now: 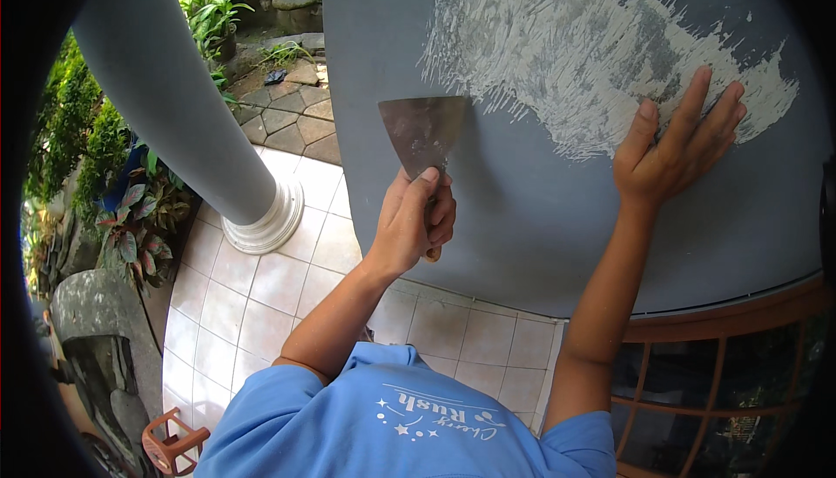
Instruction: The person scrapes and patches a wall with a putty knife, applying putty to the wall surface.
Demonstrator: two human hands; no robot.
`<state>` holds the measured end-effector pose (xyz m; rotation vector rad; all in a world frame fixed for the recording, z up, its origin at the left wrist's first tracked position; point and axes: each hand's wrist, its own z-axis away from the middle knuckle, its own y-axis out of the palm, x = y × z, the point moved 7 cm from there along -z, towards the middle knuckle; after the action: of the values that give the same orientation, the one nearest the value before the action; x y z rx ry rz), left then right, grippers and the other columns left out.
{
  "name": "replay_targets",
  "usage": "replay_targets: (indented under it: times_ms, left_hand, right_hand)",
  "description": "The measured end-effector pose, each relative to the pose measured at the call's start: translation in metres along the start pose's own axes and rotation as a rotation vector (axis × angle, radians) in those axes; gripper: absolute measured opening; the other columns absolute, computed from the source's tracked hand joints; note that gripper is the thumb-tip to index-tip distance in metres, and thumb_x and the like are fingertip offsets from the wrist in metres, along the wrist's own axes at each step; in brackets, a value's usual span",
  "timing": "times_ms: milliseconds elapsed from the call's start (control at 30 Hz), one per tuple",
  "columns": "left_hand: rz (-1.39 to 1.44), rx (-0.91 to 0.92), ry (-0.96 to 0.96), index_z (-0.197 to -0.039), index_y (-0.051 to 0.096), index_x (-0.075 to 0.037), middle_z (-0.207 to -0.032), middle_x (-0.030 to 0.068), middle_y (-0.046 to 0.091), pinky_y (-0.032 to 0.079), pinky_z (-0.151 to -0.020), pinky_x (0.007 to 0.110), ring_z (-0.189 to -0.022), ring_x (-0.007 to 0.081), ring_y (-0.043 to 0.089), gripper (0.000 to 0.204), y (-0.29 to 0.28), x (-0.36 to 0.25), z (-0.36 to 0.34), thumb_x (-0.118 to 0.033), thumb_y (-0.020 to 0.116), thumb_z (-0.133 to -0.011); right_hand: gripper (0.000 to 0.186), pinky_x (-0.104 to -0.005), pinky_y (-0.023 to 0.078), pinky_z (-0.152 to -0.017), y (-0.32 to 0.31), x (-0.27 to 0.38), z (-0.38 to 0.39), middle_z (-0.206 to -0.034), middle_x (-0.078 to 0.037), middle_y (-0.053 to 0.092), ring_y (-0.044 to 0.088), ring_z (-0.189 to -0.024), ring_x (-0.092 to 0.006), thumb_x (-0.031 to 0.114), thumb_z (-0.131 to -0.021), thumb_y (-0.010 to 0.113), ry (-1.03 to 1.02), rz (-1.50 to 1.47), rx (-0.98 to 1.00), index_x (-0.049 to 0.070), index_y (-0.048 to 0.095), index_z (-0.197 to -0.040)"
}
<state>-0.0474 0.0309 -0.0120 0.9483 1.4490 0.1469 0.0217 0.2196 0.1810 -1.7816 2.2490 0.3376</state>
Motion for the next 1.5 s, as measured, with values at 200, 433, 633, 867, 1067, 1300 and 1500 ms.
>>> replay_targets:
  times_ms: [200, 433, 633, 867, 1067, 1300, 1500]
  left_hand:
    - [-0.154, -0.084, -0.012, -0.107, 0.053, -0.005, -0.056, -0.0016, 0.041, 0.025, -0.033, 0.023, -0.038, 0.006, 0.034, 0.034, 0.002, -0.001, 0.005, -0.036, 0.043, -0.102]
    - [-0.253, -0.151, -0.124, -0.085, 0.058, -0.005, -0.045, -0.0062, 0.034, 0.024, -0.034, 0.02, -0.036, 0.0038, 0.034, 0.042, 0.002, -0.004, -0.003, -0.041, 0.046, -0.1]
    - [-0.197, -0.033, 0.049, -0.081, 0.056, -0.006, -0.048, -0.0067, 0.027, 0.017, -0.029, 0.023, -0.034, 0.0041, 0.028, 0.041, 0.045, -0.041, -0.028, -0.042, 0.048, -0.1]
    - [-0.064, -0.118, -0.18, -0.085, 0.054, -0.006, -0.048, -0.007, 0.025, 0.022, -0.034, 0.023, -0.035, 0.0042, 0.025, 0.038, 0.007, 0.005, -0.004, -0.041, 0.049, -0.099]
    - [-0.074, -0.08, -0.13, -0.086, 0.055, -0.006, -0.049, -0.0076, 0.024, 0.019, -0.033, 0.023, -0.034, 0.0043, 0.024, 0.038, 0.016, -0.004, -0.002, -0.042, 0.049, -0.099]
    - [-0.267, -0.186, -0.08, -0.088, 0.056, -0.005, -0.048, -0.0072, 0.028, 0.017, -0.03, 0.023, -0.034, 0.0036, 0.027, 0.041, -0.003, -0.007, 0.009, -0.044, 0.05, -0.098]
    - [-0.193, -0.037, -0.002, -0.089, 0.056, -0.004, -0.049, -0.0069, 0.028, 0.017, -0.029, 0.023, -0.034, 0.0035, 0.028, 0.043, 0.042, -0.044, -0.02, -0.045, 0.05, -0.098]
  right_hand:
    - [0.059, -0.0577, 0.025, -0.109, -0.003, -0.001, 0.001, -0.15, -0.02, 0.032, 0.028, -0.139, -0.041, 0.05, -0.095, 0.04, -0.008, 0.004, 0.002, 0.014, 0.046, -0.142]
    - [0.059, -0.0584, 0.025, -0.108, -0.001, -0.002, 0.003, -0.149, -0.02, 0.033, 0.029, -0.138, -0.0419, 0.05, -0.095, 0.041, -0.019, -0.022, -0.01, 0.015, 0.046, -0.142]
    - [0.057, -0.0588, 0.025, -0.108, -0.004, -0.004, 0.0, -0.148, -0.02, 0.034, 0.029, -0.138, -0.0417, 0.05, -0.095, 0.041, -0.014, -0.044, -0.046, 0.016, 0.048, -0.14]
    - [0.057, -0.0596, 0.026, -0.108, -0.002, -0.001, 0.002, -0.148, -0.02, 0.034, 0.03, -0.139, -0.0402, 0.05, -0.094, 0.042, 0.011, -0.034, -0.016, 0.017, 0.048, -0.14]
    - [0.057, -0.0603, 0.026, -0.107, -0.003, -0.001, 0.0, -0.149, -0.02, 0.034, 0.03, -0.138, -0.0404, 0.049, -0.094, 0.043, -0.006, -0.03, -0.022, 0.018, 0.047, -0.141]
    - [0.057, -0.0595, 0.02, -0.11, -0.001, 0.004, 0.014, -0.151, -0.021, 0.03, 0.024, -0.141, -0.0418, 0.046, -0.095, 0.041, 0.003, -0.029, 0.031, 0.015, 0.044, -0.143]
    - [0.056, -0.0572, 0.019, -0.112, -0.003, 0.004, 0.011, -0.151, -0.022, 0.029, 0.022, -0.142, -0.0398, 0.046, -0.096, 0.039, 0.017, -0.017, 0.045, 0.014, 0.044, -0.143]
